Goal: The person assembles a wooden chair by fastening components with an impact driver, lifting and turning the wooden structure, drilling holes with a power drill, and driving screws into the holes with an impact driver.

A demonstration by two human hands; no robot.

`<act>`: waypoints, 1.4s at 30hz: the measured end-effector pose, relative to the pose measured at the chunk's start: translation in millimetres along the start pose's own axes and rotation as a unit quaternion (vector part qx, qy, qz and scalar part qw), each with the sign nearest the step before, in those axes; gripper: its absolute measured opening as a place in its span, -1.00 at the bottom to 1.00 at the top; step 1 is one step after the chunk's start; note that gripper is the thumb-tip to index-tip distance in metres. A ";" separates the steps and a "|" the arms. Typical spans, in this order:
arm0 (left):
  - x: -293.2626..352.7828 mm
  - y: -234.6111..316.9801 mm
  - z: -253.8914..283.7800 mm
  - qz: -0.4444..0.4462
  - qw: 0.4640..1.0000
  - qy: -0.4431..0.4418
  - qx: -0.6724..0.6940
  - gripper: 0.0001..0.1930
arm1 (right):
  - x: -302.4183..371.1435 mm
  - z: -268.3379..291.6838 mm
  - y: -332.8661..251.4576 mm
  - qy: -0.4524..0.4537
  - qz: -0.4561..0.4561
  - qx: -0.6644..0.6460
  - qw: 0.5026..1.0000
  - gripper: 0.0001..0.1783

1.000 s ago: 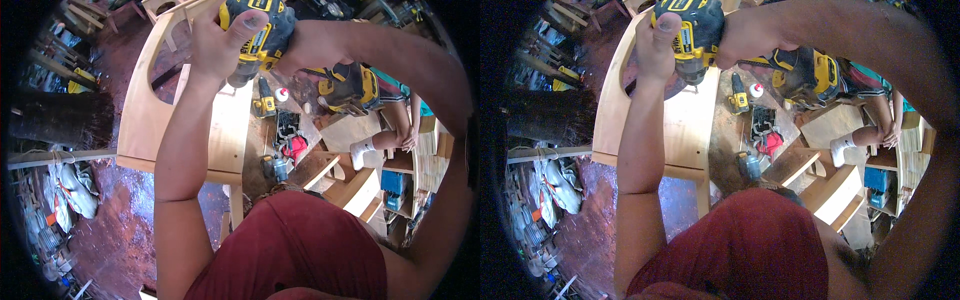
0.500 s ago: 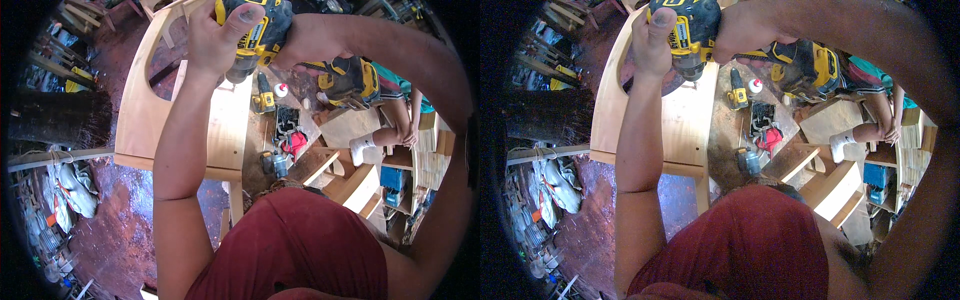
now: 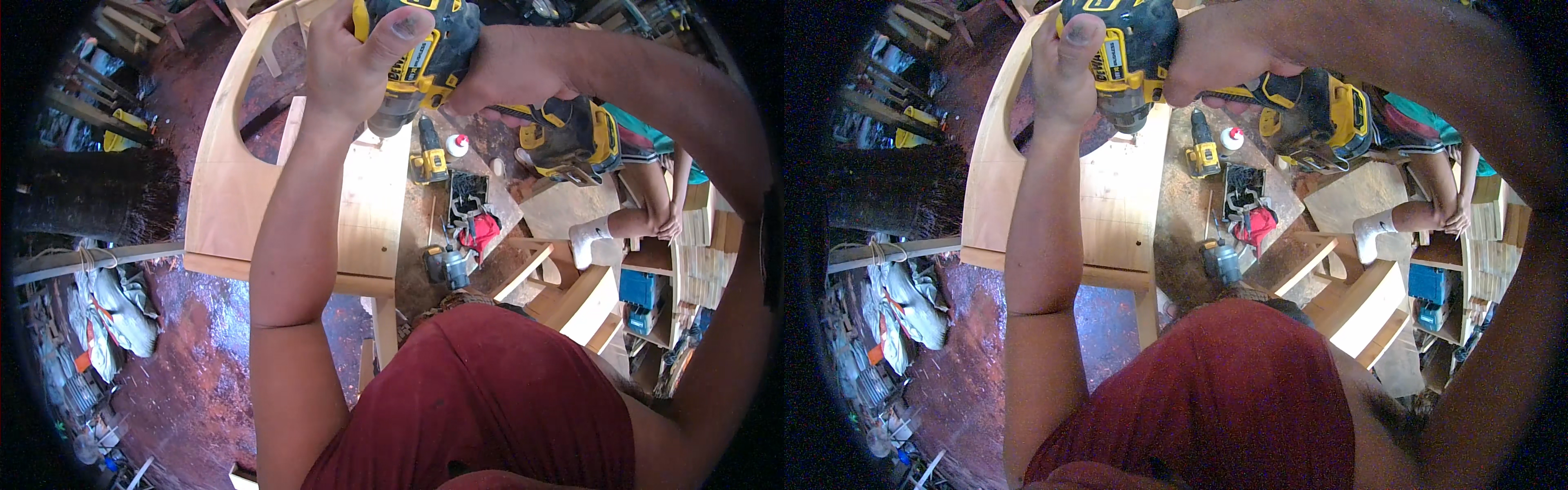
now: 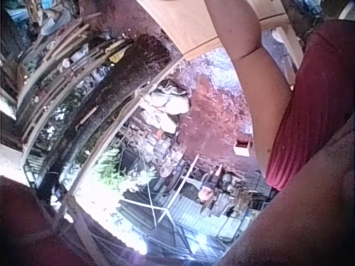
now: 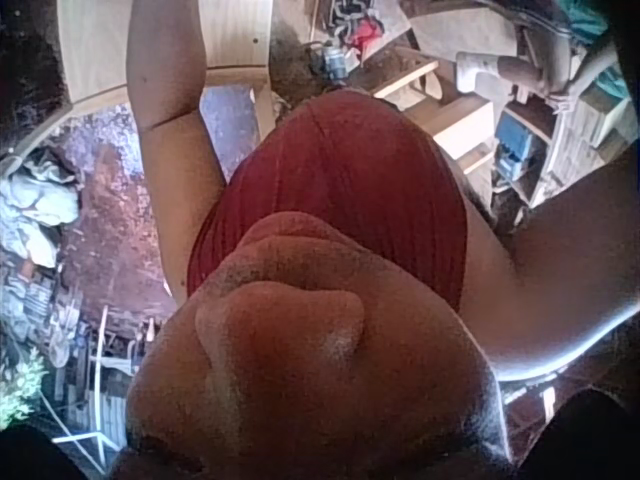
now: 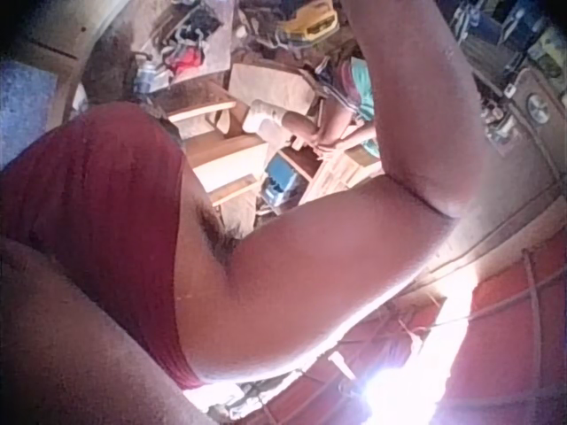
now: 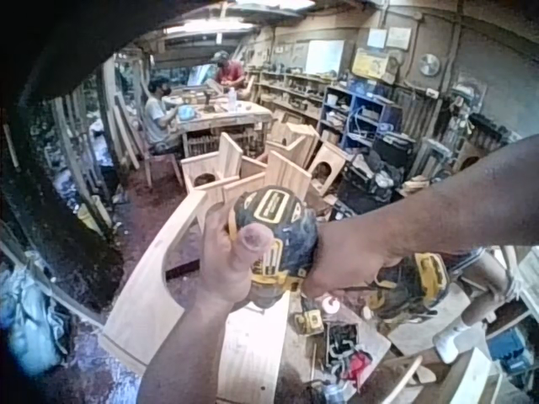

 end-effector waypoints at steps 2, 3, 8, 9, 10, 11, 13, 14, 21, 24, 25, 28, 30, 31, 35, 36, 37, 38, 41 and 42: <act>1.1 2.2 -0.6 0.012 1.000 0.014 0.013 -0.26 | 0.0 -0.5 0.6 0.002 -0.008 0.003 1.000 -0.78; 1.4 1.8 -1.4 0.028 0.999 0.002 0.024 -0.26 | 0.4 -1.0 0.5 0.005 -0.011 -0.006 1.000 -0.78; -0.1 1.6 -2.1 0.031 0.999 -0.023 0.005 -0.24 | 4.0 -1.1 1.0 0.023 -0.025 -0.040 0.999 -0.78; 0.3 -0.6 -0.4 0.017 1.000 -0.021 0.003 -0.23 | 4.4 -1.2 -0.8 0.012 -0.025 -0.015 0.999 -0.77; 0.7 -1.5 0.8 0.003 1.000 -0.020 0.001 -0.23 | 4.9 -1.2 -1.8 0.002 -0.024 0.009 1.000 -0.77; 0.8 -1.2 0.6 0.002 1.000 -0.022 0.001 -0.23 | 4.7 -0.8 -0.4 0.004 -0.024 0.009 1.000 -0.77; 0.8 1.7 0.5 -0.013 1.000 -0.009 -0.026 -0.24 | 3.8 -2.0 4.3 0.005 -0.030 -0.017 0.999 -0.77; 1.5 0.5 -0.6 -0.015 0.999 -0.009 -0.028 -0.24 | 3.8 -2.2 3.0 0.007 -0.027 -0.016 0.999 -0.77; 3.3 1.2 -3.0 0.022 1.000 -0.015 0.008 -0.24 | 8.3 -3.9 -0.7 0.009 -0.024 -0.007 1.000 -0.78; 3.8 1.6 -5.1 0.007 0.999 -0.021 0.027 -0.25 | 6.4 -2.3 0.3 -0.003 -0.004 0.001 1.000 -0.79; 3.8 1.9 -4.9 0.005 1.000 -0.008 0.018 -0.26 | 5.7 -2.9 1.4 -0.012 0.002 0.008 1.000 -0.79; 3.3 1.4 0.3 0.004 1.000 -0.021 -0.006 -0.26 | 4.1 -4.8 0.1 0.019 0.003 -0.023 1.000 -0.79; 3.4 10.1 -5.4 0.002 1.000 -0.013 -0.010 -0.26 | 3.5 -4.1 4.0 0.015 0.000 -0.030 0.999 -0.80; 3.1 13.3 -7.5 0.003 1.000 -0.006 -0.016 -0.26 | 3.6 -3.4 6.2 0.010 -0.002 -0.038 0.999 -0.81; 3.2 7.6 -1.0 -0.027 0.998 -0.009 -0.055 -0.26 | 0.8 -4.8 2.6 0.014 0.020 -0.013 1.000 -0.82; 3.9 15.4 -7.1 -0.009 0.999 0.001 -0.052 -0.26 | -8.5 -6.3 12.0 0.003 0.018 -0.036 0.999 -0.81; 3.8 18.7 -11.0 0.008 0.999 0.010 -0.050 -0.26 | -15.7 -6.3 22.7 -0.009 0.017 -0.058 0.998 -0.78; 4.7 14.8 -7.0 0.008 0.999 0.011 -0.053 -0.26 | -15.7 -7.3 20.7 -0.010 0.019 -0.057 0.998 -0.78; 6.3 4.4 -0.3 -0.014 0.999 -0.010 -0.039 -0.25 | -17.0 -8.2 19.9 -0.008 0.022 -0.069 0.997 -0.76; 6.0 5.1 -2.0 -0.013 0.999 -0.011 -0.038 -0.26 | -18.9 -8.7 21.6 -0.019 0.027 -0.074 0.997 -0.76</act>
Point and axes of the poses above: each hand's wrist, its own x-axis away from the middle knuckle, its own z-axis out of the back of the hand, y = z × x, the point moved 5 cm from there along -x, towards the middle knuckle, and after that the axes turned 2 degrees about -x, right-handed, at the moved point
